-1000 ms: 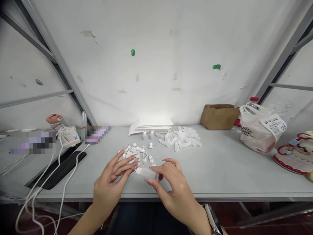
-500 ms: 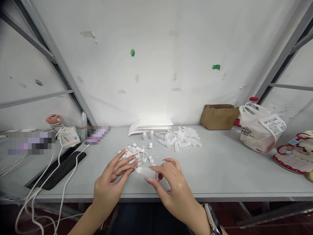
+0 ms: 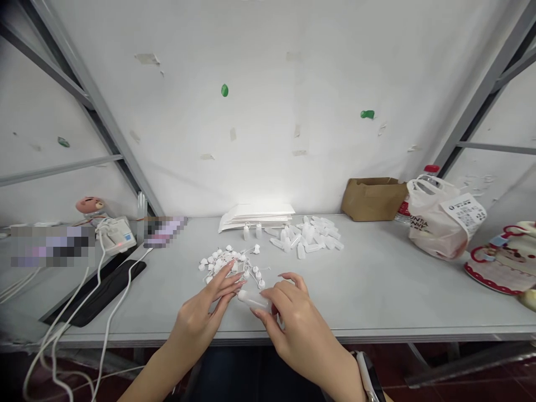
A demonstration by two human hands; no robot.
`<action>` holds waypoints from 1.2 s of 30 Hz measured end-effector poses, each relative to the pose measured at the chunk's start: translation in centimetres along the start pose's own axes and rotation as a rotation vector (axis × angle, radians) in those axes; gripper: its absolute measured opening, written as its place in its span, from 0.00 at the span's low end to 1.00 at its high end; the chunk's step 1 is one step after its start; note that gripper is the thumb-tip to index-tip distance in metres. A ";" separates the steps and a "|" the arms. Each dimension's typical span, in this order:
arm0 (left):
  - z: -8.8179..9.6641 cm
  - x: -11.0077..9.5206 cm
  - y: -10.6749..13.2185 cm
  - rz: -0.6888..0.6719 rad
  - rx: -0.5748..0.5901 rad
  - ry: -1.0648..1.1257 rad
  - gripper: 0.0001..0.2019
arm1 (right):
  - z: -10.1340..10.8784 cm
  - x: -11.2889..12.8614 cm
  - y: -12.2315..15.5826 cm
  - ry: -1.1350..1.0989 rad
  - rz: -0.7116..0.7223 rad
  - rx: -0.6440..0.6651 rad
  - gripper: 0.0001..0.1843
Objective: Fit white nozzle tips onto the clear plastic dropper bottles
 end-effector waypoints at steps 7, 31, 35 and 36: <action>-0.5 0.4 0.2 -0.100 0.012 -0.035 0.25 | -0.5 -0.4 0.1 -0.016 -0.053 0.031 0.06; 2.5 0.7 -1.5 0.041 0.129 0.024 0.08 | 0.2 -1.5 -0.5 -0.346 -0.362 0.045 0.10; 2.6 0.6 -1.4 -0.026 0.097 0.006 0.09 | 0.2 -1.6 -0.5 -0.338 -0.344 0.055 0.09; 2.6 0.6 -1.4 -0.050 0.088 -0.001 0.09 | 0.1 -1.7 -0.5 -0.337 -0.334 0.057 0.09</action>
Point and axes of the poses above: each hand's wrist, its own y-axis away from the middle knuckle, its own z-axis out of the back of the hand, x = y × z, the point moved 3 cm from there along -y, towards the middle knuckle
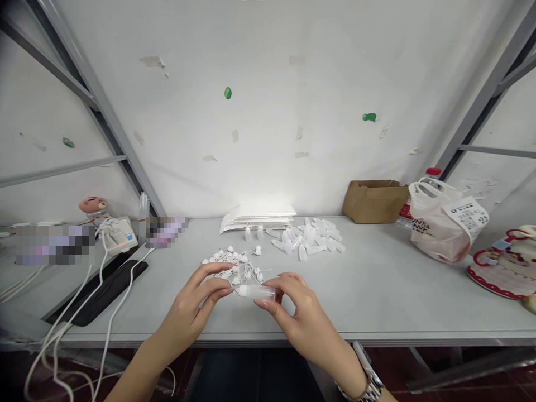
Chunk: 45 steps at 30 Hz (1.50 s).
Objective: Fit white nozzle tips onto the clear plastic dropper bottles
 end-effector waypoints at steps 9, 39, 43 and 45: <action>-0.7 -0.2 0.0 -0.116 -0.008 -0.007 0.12 | 0.5 -0.1 0.0 0.038 0.061 0.023 0.07; 2.6 7.3 0.4 0.673 -0.387 0.353 0.15 | -9.2 -3.3 -19.4 0.663 0.109 0.084 0.11; 3.2 7.8 0.3 0.720 -0.435 0.413 0.15 | -10.7 -4.4 -20.4 0.766 0.108 0.109 0.15; 3.5 7.8 0.3 0.737 -0.452 0.427 0.14 | -10.9 -4.9 -20.6 0.792 0.105 0.109 0.16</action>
Point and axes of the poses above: each hand's wrist, its own y-axis away from the middle knuckle, its own z-axis out of the back of the hand, x = y × z, the point moved 3 cm from there along -y, towards the middle knuckle
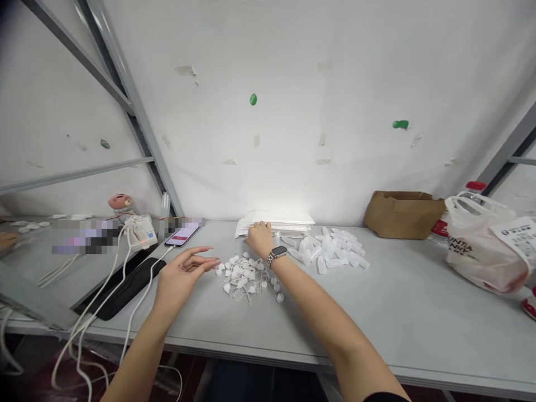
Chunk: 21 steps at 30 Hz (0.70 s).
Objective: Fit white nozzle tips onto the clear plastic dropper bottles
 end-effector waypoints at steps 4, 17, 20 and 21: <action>0.0 -0.1 -0.2 0.012 0.003 0.011 0.13 | 0.0 -0.2 -0.1 0.005 -0.015 -0.023 0.17; -1.5 0.4 0.2 -0.028 0.114 -0.167 0.14 | 8.0 -5.9 8.4 -0.179 -0.161 -0.238 0.12; -2.3 0.5 0.5 -0.094 0.181 -0.346 0.14 | 8.4 -8.6 11.2 -0.202 -0.275 -0.222 0.12; -2.6 0.5 0.6 -0.111 0.201 -0.385 0.15 | 8.3 -9.3 11.9 -0.207 -0.304 -0.209 0.12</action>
Point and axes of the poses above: each hand's wrist, its own y-axis away from the middle knuckle, its own z-axis out of the back of the hand, x = y × z, the point moved 3 cm from there along -y, towards the middle knuckle
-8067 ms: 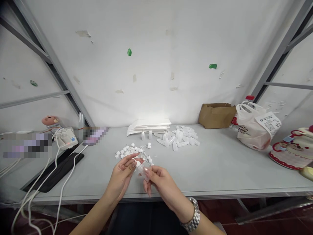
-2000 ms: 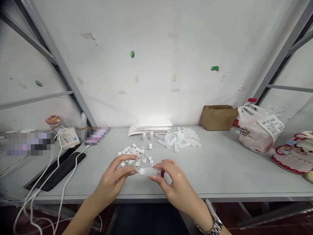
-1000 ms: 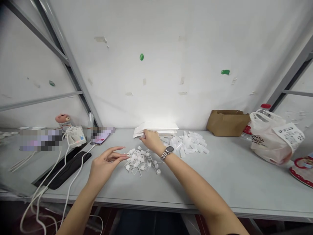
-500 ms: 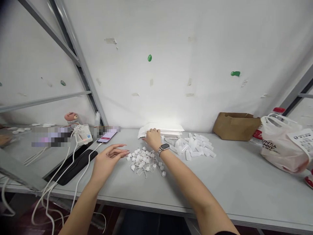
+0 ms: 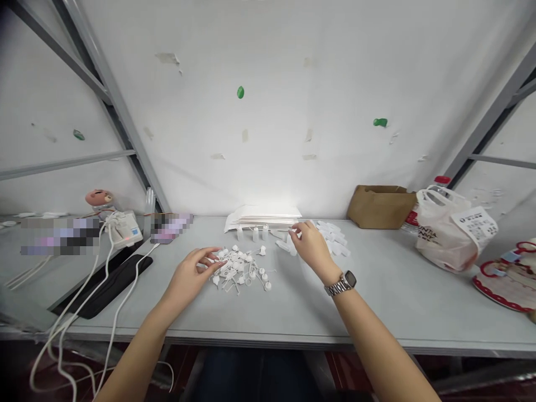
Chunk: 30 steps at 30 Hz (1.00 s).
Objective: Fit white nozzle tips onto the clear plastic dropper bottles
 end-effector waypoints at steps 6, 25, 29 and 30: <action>-1.5 -0.4 0.6 -0.043 0.100 0.009 0.14 | -1.2 -2.3 1.1 0.030 -0.100 0.063 0.12; -5.8 -1.4 2.5 -0.020 0.229 0.418 0.13 | -2.0 7.2 5.7 -0.491 0.202 0.151 0.10; -6.0 -1.2 2.4 -0.005 0.212 0.427 0.11 | -2.5 7.2 6.3 -0.661 0.173 0.206 0.08; -6.0 -1.1 2.3 -0.005 0.208 0.429 0.10 | -2.6 7.1 6.3 -0.690 0.160 0.206 0.08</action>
Point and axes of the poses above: each hand's wrist, its own y-axis away from the middle knuckle, its own z-axis out of the back of the hand, x = y × z, the point moved 3 cm from there along -y, towards the middle knuckle
